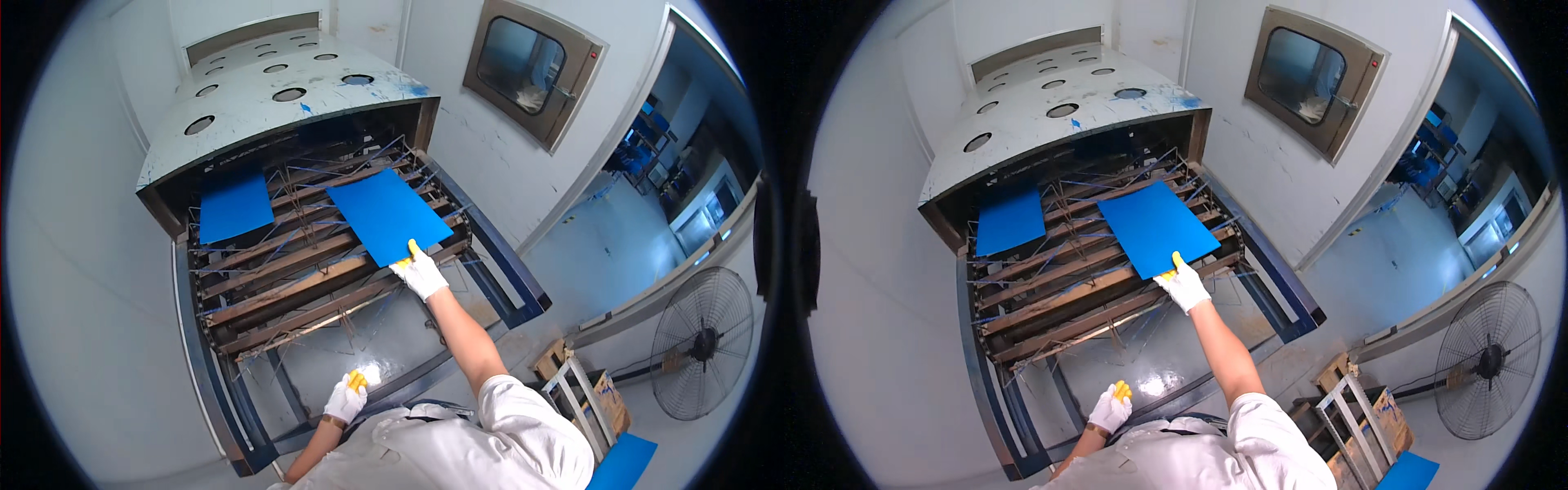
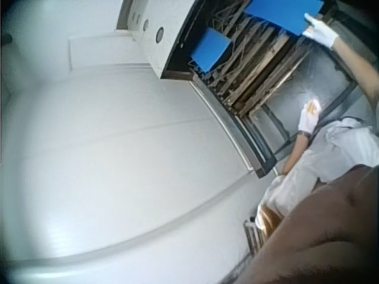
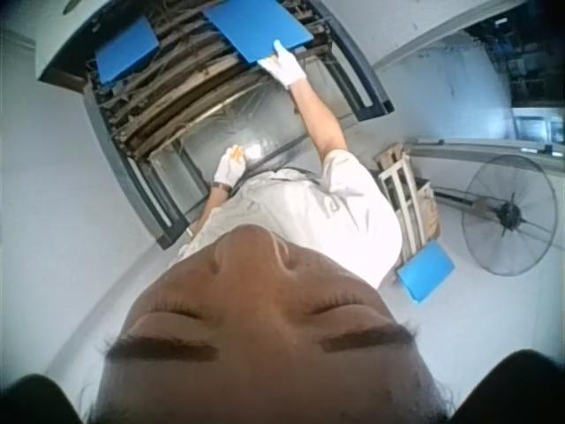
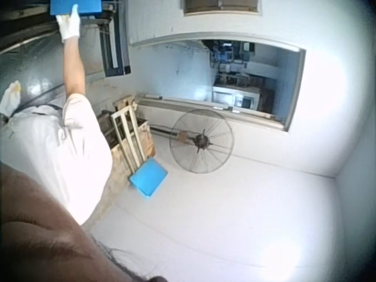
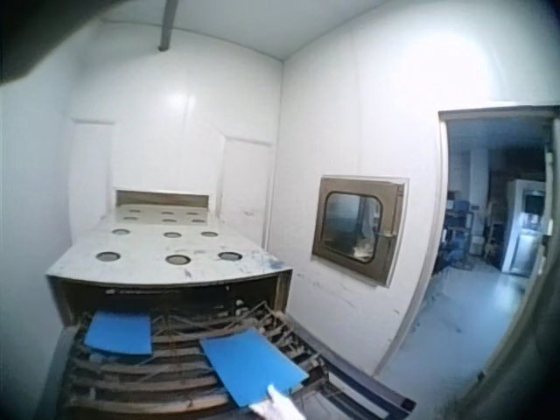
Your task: The person repeatedly picks up blue rectangular sheets from a stack on a wooden pallet and places them onto a metal rack. A coworker assists by also placing sheets onto the rack. The task involves continuous pick-and-place motions to fill the rack with the blue sheets.
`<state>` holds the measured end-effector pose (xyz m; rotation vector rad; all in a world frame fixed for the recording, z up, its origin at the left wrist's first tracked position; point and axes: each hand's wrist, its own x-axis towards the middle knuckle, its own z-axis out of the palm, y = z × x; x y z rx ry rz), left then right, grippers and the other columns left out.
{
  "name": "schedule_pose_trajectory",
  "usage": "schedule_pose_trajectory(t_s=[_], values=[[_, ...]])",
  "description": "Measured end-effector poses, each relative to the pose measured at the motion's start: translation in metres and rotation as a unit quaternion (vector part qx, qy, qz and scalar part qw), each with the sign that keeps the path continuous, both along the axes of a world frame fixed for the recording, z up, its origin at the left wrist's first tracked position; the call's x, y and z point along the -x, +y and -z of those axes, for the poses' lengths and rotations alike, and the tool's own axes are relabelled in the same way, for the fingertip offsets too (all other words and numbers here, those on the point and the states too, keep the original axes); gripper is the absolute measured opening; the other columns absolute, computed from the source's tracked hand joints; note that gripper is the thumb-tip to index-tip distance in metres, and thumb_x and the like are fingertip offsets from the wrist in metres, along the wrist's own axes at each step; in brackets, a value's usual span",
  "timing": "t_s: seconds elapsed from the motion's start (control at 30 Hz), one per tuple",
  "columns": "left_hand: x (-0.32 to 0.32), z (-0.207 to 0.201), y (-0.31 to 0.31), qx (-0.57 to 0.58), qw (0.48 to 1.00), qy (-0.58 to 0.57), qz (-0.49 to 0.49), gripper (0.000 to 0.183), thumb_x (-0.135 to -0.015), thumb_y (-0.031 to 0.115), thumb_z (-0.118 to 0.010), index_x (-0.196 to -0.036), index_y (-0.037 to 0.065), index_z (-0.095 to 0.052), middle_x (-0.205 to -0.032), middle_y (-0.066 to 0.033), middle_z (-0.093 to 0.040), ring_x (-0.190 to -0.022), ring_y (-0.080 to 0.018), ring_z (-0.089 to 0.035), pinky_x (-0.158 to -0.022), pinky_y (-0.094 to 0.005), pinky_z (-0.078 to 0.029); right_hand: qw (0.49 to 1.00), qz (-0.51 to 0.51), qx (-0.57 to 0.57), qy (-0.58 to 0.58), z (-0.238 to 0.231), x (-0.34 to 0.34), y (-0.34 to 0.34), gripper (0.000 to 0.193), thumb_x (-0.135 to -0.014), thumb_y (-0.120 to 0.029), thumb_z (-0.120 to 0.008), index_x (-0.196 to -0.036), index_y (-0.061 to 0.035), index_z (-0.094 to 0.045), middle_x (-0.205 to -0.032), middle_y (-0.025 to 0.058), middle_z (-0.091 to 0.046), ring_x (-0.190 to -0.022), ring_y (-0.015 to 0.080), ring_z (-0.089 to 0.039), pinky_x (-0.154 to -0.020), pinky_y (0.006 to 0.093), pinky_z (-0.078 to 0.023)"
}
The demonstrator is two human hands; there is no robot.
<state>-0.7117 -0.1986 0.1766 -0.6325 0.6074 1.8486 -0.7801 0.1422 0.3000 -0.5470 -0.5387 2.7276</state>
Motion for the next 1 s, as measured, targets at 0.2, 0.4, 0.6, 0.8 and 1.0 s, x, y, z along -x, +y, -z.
schedule_pose_trajectory(t_s=[0.2, 0.4, 0.6, 0.8, 1.0], values=[[0.017, 0.026, 0.001, 0.002, 0.999, -0.021, -0.024, 0.024, -0.086, 0.031, -0.045, -0.098, 0.011, -0.05, -0.09, -0.0033, -0.052, -0.074, -0.0158, -0.049, -0.058, -0.0252, -0.046, 0.971, -0.041, -0.234, -0.011, -0.045, -0.024, 0.027, 0.027, -0.087, -0.012, -0.044, -0.111, -0.0002, -0.042, -0.111, 0.0127, -0.049, -0.097, 0.0248, -0.052, -0.081, 0.0414, -0.047], [0.01, 0.007, 0.043, -0.009, 0.998, 0.004, 0.062, 0.025, -0.087, 0.029, -0.044, -0.099, 0.009, -0.052, -0.093, -0.0048, -0.056, -0.08, -0.0186, -0.053, -0.059, -0.0269, -0.047, 0.604, 0.003, -0.694, -0.392, -0.115, -0.17, 0.038, 0.031, -0.079, -0.021, -0.059, -0.098, 0.0024, -0.056, -0.095, 0.0074, -0.059, -0.073, 0.0149, -0.053, -0.066, 0.029, -0.045], [-0.044, -0.014, 0.116, -0.002, 0.978, 0.002, 0.209, 0.023, -0.086, 0.027, -0.046, -0.097, 0.009, -0.052, -0.091, -0.0056, -0.056, -0.076, -0.0192, -0.053, -0.058, -0.0282, -0.047, 0.408, 0.29, -0.819, -0.279, -0.111, -0.342, 0.037, 0.029, -0.082, -0.013, -0.04, -0.102, -0.0074, -0.06, -0.112, 0.0099, -0.054, -0.106, 0.024, -0.048, -0.094, 0.0317, -0.032], [-0.12, 0.002, 0.165, -0.01, 0.905, 0.05, 0.422, 0.03, -0.085, 0.027, -0.046, -0.106, 0.006, -0.049, -0.099, -0.0091, -0.053, -0.083, -0.0225, -0.052, -0.063, -0.0297, -0.047, 0.395, 0.369, -0.711, -0.449, -0.09, -0.519, 0.011, 0.029, -0.078, -0.006, -0.048, -0.105, -0.0036, -0.057, -0.107, 0.0113, -0.056, -0.1, 0.0211, -0.052, -0.089, 0.0298, -0.037], [-0.187, 0.003, 0.209, 0.018, 0.858, 0.079, 0.508, 0.026, -0.085, 0.029, -0.047, -0.1, 0.007, -0.052, -0.097, -0.0083, -0.055, -0.082, -0.0225, -0.053, -0.061, -0.0303, -0.047, 0.457, 0.508, -0.382, -0.622, -0.045, -0.689, -0.049, 0.02, -0.08, -0.014, -0.054, -0.091, 0.0013, -0.058, -0.082, 0.0108, -0.061, -0.074, 0.016, -0.053, -0.068, 0.0287, -0.042]])
